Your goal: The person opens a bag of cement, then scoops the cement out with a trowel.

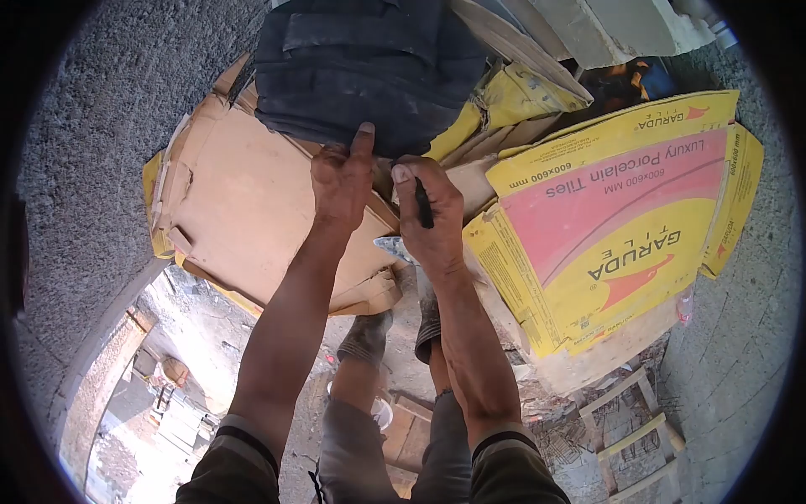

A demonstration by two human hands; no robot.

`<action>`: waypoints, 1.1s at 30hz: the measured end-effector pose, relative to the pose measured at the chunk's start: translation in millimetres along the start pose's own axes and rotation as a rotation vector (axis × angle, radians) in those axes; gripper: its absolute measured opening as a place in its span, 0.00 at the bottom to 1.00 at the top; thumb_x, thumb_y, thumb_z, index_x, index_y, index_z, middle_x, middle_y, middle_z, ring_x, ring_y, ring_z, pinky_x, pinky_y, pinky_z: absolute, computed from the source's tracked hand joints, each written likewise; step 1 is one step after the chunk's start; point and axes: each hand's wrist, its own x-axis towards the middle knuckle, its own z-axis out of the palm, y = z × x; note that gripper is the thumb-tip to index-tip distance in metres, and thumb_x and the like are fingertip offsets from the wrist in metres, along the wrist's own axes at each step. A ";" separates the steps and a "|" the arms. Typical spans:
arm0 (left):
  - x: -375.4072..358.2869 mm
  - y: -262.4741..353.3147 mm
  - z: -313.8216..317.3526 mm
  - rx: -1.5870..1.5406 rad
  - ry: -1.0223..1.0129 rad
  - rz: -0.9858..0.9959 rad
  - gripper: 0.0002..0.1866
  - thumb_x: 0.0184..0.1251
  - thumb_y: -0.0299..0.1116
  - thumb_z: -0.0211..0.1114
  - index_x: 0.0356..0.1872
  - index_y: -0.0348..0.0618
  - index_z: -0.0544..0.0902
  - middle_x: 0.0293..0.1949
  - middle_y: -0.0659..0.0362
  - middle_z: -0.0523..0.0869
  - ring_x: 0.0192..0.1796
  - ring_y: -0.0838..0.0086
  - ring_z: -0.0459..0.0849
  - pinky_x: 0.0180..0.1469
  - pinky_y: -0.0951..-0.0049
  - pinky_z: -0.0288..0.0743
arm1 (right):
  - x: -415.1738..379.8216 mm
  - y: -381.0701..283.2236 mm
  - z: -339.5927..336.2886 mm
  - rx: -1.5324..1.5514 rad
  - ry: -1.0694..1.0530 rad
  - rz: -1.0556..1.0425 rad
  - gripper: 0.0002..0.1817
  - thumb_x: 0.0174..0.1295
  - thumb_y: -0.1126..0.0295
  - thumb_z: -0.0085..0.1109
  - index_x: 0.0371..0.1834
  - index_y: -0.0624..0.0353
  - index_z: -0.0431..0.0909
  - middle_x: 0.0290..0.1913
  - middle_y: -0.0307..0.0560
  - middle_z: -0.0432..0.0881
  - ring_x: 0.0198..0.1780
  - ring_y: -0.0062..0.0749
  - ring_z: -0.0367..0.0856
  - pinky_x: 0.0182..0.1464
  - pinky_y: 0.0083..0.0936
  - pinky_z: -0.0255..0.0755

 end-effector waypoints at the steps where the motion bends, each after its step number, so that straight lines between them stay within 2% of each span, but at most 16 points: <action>1: 2.6 4.0 -2.1 -0.025 0.049 0.041 0.28 0.60 0.53 0.65 0.25 0.30 0.80 0.25 0.47 0.83 0.32 0.60 0.82 0.42 0.63 0.74 | 1.4 4.6 -3.4 0.000 0.005 -0.008 0.06 0.67 0.71 0.56 0.37 0.62 0.77 0.28 0.41 0.77 0.29 0.21 0.72 0.35 0.20 0.68; 3: -0.5 20.7 -12.7 -0.043 0.099 0.093 0.24 0.61 0.48 0.64 0.24 0.30 0.80 0.23 0.48 0.82 0.29 0.60 0.81 0.40 0.64 0.73 | 1.4 19.6 -7.7 -0.074 0.048 0.018 0.04 0.66 0.72 0.57 0.36 0.62 0.76 0.27 0.46 0.77 0.28 0.27 0.75 0.34 0.22 0.69; 5: -19.0 40.7 -29.3 -0.301 0.086 0.215 0.14 0.60 0.38 0.63 0.20 0.41 0.76 0.17 0.63 0.72 0.23 0.79 0.67 0.32 0.77 0.62 | 14.2 24.9 -4.3 -0.094 0.102 0.023 0.05 0.65 0.72 0.58 0.34 0.61 0.76 0.26 0.49 0.78 0.27 0.37 0.78 0.32 0.26 0.71; 13: 1.8 42.5 -77.0 -0.282 0.267 0.308 0.17 0.62 0.39 0.61 0.16 0.43 0.70 0.15 0.63 0.67 0.21 0.79 0.64 0.28 0.76 0.57 | 7.9 -42.2 32.8 -0.366 0.126 -0.315 0.07 0.57 0.71 0.64 0.26 0.56 0.75 0.21 0.44 0.73 0.24 0.40 0.75 0.28 0.32 0.68; 15: -3.0 37.7 -81.2 -0.273 0.317 0.142 0.18 0.62 0.39 0.60 0.16 0.42 0.70 0.14 0.63 0.67 0.21 0.79 0.64 0.28 0.77 0.57 | -8.9 -41.5 41.9 -0.432 0.194 -0.341 0.08 0.54 0.70 0.66 0.24 0.55 0.74 0.20 0.42 0.72 0.23 0.38 0.74 0.28 0.33 0.68; 18: -11.5 13.9 -98.2 -0.073 0.229 0.124 0.08 0.65 0.30 0.57 0.31 0.34 0.77 0.17 0.60 0.71 0.23 0.74 0.70 0.28 0.74 0.64 | -9.1 1.9 31.9 -0.444 0.265 -0.092 0.08 0.58 0.67 0.63 0.26 0.54 0.76 0.23 0.46 0.78 0.25 0.42 0.79 0.28 0.35 0.71; 20: -18.9 11.9 -90.5 -0.102 0.173 0.140 0.09 0.66 0.31 0.57 0.31 0.33 0.77 0.17 0.60 0.71 0.22 0.74 0.69 0.27 0.74 0.64 | -3.7 26.1 14.6 -0.394 0.293 0.264 0.10 0.62 0.62 0.61 0.29 0.55 0.79 0.22 0.49 0.79 0.25 0.46 0.80 0.27 0.35 0.72; 21: -22.0 17.7 -83.2 -0.138 0.166 0.141 0.10 0.66 0.31 0.57 0.32 0.32 0.77 0.17 0.60 0.71 0.22 0.75 0.69 0.27 0.74 0.64 | -3.6 44.2 11.2 -0.428 0.298 0.276 0.10 0.62 0.61 0.61 0.30 0.55 0.80 0.25 0.50 0.82 0.28 0.45 0.83 0.29 0.34 0.74; 22: -23.3 25.0 -75.9 -0.169 0.164 0.143 0.10 0.67 0.31 0.57 0.32 0.32 0.77 0.17 0.60 0.71 0.21 0.75 0.69 0.26 0.74 0.63 | -0.1 53.4 7.3 -0.464 0.253 0.356 0.10 0.62 0.59 0.59 0.31 0.53 0.80 0.27 0.54 0.83 0.31 0.52 0.83 0.32 0.42 0.75; 25: -30.4 58.9 -47.5 -0.362 0.159 0.126 0.19 0.66 0.40 0.59 0.18 0.39 0.73 0.16 0.63 0.69 0.20 0.80 0.64 0.25 0.77 0.57 | 22.4 107.7 13.0 -0.399 0.306 0.495 0.11 0.63 0.58 0.56 0.31 0.53 0.80 0.28 0.55 0.83 0.32 0.54 0.83 0.34 0.44 0.76; 27: -32.9 90.6 -28.7 -0.407 0.089 0.203 0.18 0.66 0.40 0.60 0.19 0.41 0.74 0.17 0.64 0.71 0.21 0.81 0.65 0.25 0.77 0.58 | 53.7 145.5 9.0 -0.755 0.267 0.211 0.12 0.64 0.64 0.50 0.28 0.58 0.79 0.28 0.55 0.84 0.31 0.48 0.84 0.34 0.39 0.77; 29: -22.0 105.1 -8.0 -0.208 0.001 0.210 0.21 0.68 0.44 0.59 0.20 0.37 0.76 0.20 0.62 0.76 0.24 0.82 0.71 0.29 0.77 0.65 | 92.5 132.7 -8.1 -0.859 0.228 0.307 0.13 0.60 0.60 0.53 0.28 0.59 0.79 0.33 0.61 0.83 0.39 0.59 0.82 0.41 0.46 0.77; 30: -19.5 115.6 3.9 -0.100 -0.055 0.298 0.23 0.69 0.46 0.56 0.25 0.32 0.77 0.23 0.54 0.81 0.26 0.73 0.76 0.33 0.72 0.70 | 116.0 149.4 -21.6 -0.650 0.279 0.354 0.15 0.59 0.60 0.55 0.26 0.62 0.79 0.30 0.58 0.84 0.37 0.54 0.84 0.40 0.44 0.77; 31: -13.6 107.8 17.7 0.000 -0.093 0.714 0.24 0.70 0.47 0.53 0.35 0.28 0.79 0.32 0.46 0.84 0.29 0.64 0.81 0.39 0.69 0.73 | 128.8 118.4 -32.4 -0.587 0.160 0.569 0.15 0.60 0.61 0.55 0.31 0.63 0.80 0.33 0.54 0.85 0.38 0.41 0.86 0.39 0.40 0.77; 32: -15.8 105.0 31.1 -0.115 -0.067 0.725 0.25 0.70 0.44 0.54 0.50 0.27 0.75 0.38 0.41 0.84 0.33 0.60 0.83 0.44 0.70 0.75 | 131.1 135.5 -54.4 -0.041 -0.011 0.659 0.14 0.63 0.62 0.52 0.38 0.63 0.79 0.37 0.51 0.82 0.38 0.36 0.83 0.38 0.32 0.76; 33: -27.1 91.8 32.9 -0.177 -0.288 0.527 0.27 0.69 0.41 0.57 0.59 0.28 0.69 0.43 0.43 0.82 0.39 0.63 0.84 0.47 0.71 0.75 | 147.7 156.5 -92.7 0.501 -0.176 0.739 0.15 0.67 0.63 0.49 0.45 0.62 0.78 0.40 0.47 0.80 0.37 0.30 0.80 0.38 0.25 0.74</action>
